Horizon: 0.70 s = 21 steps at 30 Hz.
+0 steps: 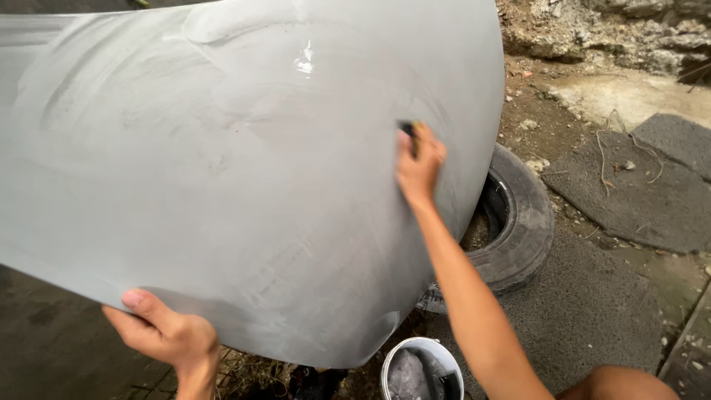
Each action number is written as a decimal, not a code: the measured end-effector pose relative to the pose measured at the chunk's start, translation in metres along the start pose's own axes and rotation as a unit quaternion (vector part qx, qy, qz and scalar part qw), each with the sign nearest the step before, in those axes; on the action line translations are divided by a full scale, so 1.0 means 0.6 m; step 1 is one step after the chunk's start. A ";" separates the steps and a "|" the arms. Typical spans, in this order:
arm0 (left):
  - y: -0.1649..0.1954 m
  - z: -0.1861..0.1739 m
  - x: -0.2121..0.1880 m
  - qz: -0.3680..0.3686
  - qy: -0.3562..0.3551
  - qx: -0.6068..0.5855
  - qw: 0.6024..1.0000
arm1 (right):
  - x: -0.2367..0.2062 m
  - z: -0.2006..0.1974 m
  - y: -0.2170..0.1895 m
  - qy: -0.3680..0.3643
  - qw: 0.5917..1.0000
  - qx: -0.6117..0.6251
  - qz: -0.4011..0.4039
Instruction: The person scrubs a large white car part with a wet sponge, repeatedly dipping the sponge into a bucket of water. They wipe the surface in broad strokes and occasionally use a cloth to wipe the part.
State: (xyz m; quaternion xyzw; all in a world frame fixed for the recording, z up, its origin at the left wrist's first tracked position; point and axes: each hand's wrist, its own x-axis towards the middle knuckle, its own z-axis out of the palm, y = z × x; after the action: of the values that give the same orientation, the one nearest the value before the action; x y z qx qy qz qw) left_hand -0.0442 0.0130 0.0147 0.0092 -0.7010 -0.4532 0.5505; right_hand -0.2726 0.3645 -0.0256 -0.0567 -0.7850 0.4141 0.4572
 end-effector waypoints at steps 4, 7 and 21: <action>0.009 0.008 0.003 -0.100 0.034 0.041 0.994 | -0.146 -0.089 0.239 0.068 0.984 -0.053 0.157; 0.020 0.016 0.007 0.009 0.020 -0.066 0.998 | -0.206 -0.113 0.295 0.042 0.940 -0.081 0.329; -0.015 0.005 -0.001 -0.036 0.020 -0.023 0.999 | -0.203 -0.062 -0.142 -0.059 0.966 0.081 -0.237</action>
State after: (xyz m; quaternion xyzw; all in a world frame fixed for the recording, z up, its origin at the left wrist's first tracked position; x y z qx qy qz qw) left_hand -0.0503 0.0099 0.0083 0.0303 -0.6787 -0.4883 0.5477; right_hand -0.1494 0.2742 -0.0388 0.1928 -0.7658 0.3586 0.4978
